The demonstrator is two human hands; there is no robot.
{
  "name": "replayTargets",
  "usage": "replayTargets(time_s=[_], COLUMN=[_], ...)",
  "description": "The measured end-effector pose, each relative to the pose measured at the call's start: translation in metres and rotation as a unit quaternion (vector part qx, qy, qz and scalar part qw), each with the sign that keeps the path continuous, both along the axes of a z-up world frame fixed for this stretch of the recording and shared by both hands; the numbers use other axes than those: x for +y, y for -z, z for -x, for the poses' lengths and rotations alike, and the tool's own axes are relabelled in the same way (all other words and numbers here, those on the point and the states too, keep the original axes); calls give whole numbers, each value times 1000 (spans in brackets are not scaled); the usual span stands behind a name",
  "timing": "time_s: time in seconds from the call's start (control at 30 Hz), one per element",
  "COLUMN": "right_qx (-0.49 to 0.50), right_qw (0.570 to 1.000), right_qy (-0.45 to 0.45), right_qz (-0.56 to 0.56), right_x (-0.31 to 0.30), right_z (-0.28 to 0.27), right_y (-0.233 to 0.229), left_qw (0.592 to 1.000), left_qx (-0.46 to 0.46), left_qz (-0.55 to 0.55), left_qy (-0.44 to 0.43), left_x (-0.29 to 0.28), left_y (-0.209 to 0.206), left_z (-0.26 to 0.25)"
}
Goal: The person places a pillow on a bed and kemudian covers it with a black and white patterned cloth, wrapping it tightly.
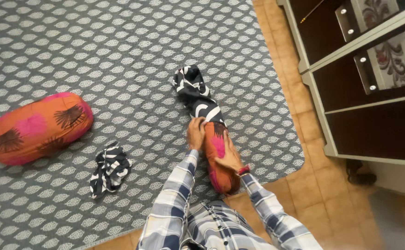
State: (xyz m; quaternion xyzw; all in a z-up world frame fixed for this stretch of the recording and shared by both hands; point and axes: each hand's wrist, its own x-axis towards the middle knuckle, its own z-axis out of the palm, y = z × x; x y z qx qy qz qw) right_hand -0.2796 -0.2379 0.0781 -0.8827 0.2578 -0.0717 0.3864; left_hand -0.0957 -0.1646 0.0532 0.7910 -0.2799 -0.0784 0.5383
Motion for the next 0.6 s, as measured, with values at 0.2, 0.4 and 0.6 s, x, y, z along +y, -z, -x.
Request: replayTargets(time_s=[0.2,0.4,0.6], right_qx=[107,137,122], right_qw=[972,967,964], right_qy=[156,164,181], right_qz=[136,136,153], right_x=[11,-18,-10], right_z=[-29,-24,-22], right_y=[-2,16,14], left_qw=[996,991,980], left_qx=[-50,-67,-168], left_qz=[6,-38,-36], left_qy=[78,113,103], left_x=[-30,-34,-35], left_y=[42,39,19], left_z=[1,17,12])
